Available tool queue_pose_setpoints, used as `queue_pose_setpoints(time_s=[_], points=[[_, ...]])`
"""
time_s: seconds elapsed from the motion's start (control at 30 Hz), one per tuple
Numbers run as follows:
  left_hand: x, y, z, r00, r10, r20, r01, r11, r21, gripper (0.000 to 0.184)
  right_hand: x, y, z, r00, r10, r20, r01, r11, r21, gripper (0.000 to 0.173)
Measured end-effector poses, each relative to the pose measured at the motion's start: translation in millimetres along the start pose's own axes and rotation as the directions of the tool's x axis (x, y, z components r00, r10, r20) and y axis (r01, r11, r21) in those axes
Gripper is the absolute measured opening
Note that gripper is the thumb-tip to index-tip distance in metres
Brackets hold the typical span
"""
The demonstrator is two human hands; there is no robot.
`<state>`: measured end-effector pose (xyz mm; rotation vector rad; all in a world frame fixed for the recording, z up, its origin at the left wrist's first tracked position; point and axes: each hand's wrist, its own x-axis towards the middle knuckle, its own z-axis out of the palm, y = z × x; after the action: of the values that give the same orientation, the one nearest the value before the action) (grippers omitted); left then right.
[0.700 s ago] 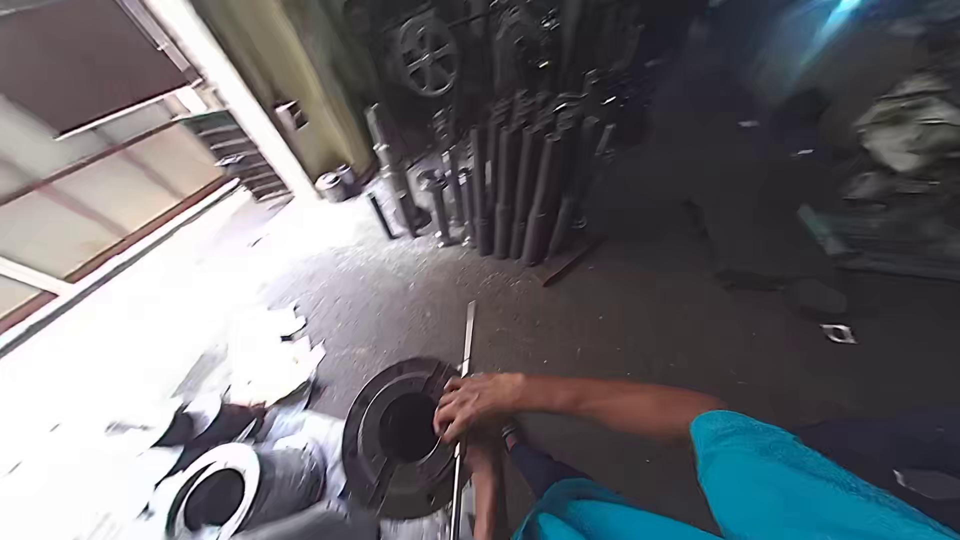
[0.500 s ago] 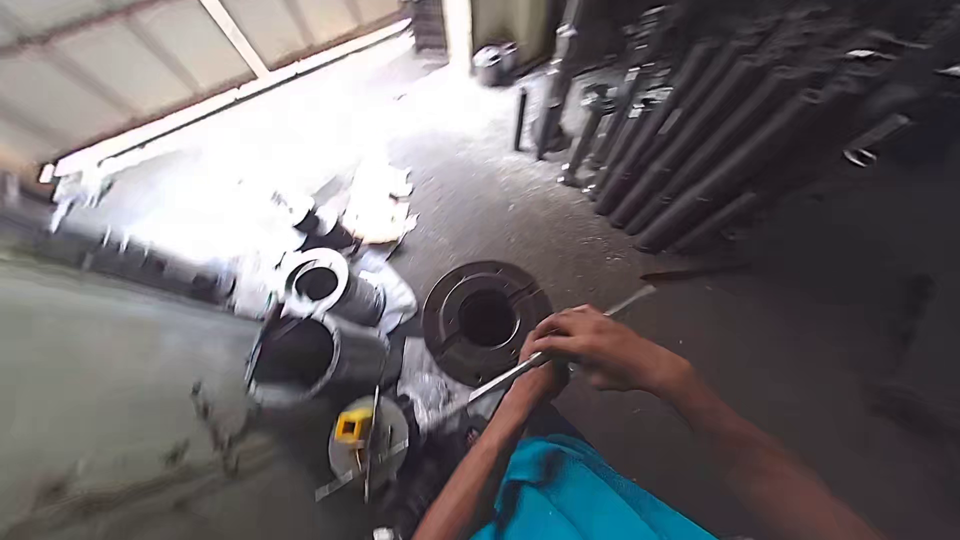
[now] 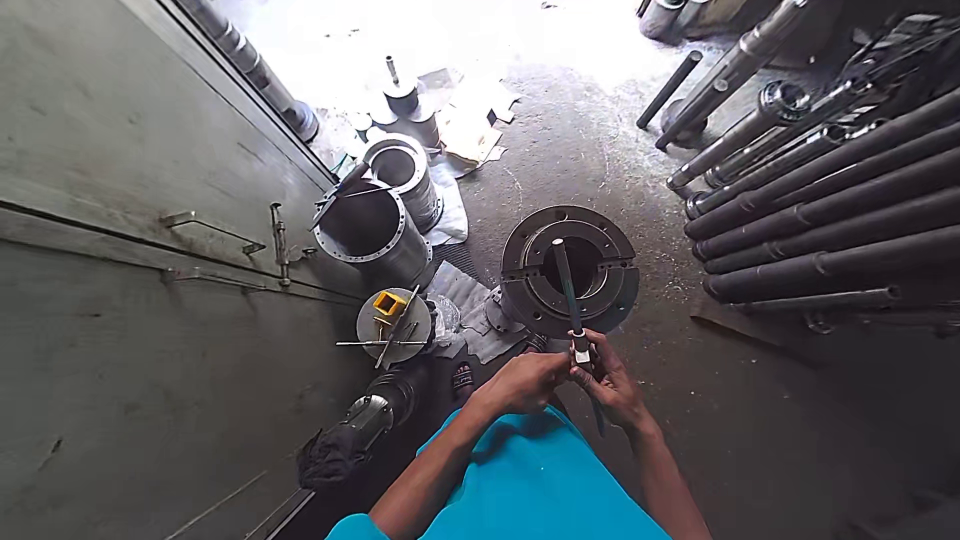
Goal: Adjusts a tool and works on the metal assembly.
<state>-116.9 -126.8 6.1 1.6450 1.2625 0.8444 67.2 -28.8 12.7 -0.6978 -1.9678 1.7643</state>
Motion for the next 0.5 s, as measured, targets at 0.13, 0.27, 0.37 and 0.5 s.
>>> queue_pose_setpoints(time_s=[0.13, 0.27, 0.37, 0.5], points=[[-36, -16, -10, 0.982, -0.007, -0.19, -0.029, 0.981, -0.19, 0.03, 5, 0, 19, 0.999, 0.04, 0.002, -0.04, 0.997, 0.067, 0.06], [-62, -27, -12, 0.944, -0.106, -0.313, 0.003, 0.95, -0.313, 0.057, 13, 0, 35, 0.999, 0.044, 0.005, -0.044, 0.994, 0.101, 0.062], [-65, -24, 0, 0.887, -0.209, -0.413, 0.034, 0.92, -0.391, 0.042, 19, 0, 42, 0.999, 0.049, 0.021, -0.052, 0.988, 0.146, 0.061], [-69, -27, 5, 0.83, -0.262, -0.493, 0.061, 0.92, -0.386, 0.031, 27, -3, 48, 0.999, 0.022, 0.032, -0.025, 0.993, 0.115, 0.058]])
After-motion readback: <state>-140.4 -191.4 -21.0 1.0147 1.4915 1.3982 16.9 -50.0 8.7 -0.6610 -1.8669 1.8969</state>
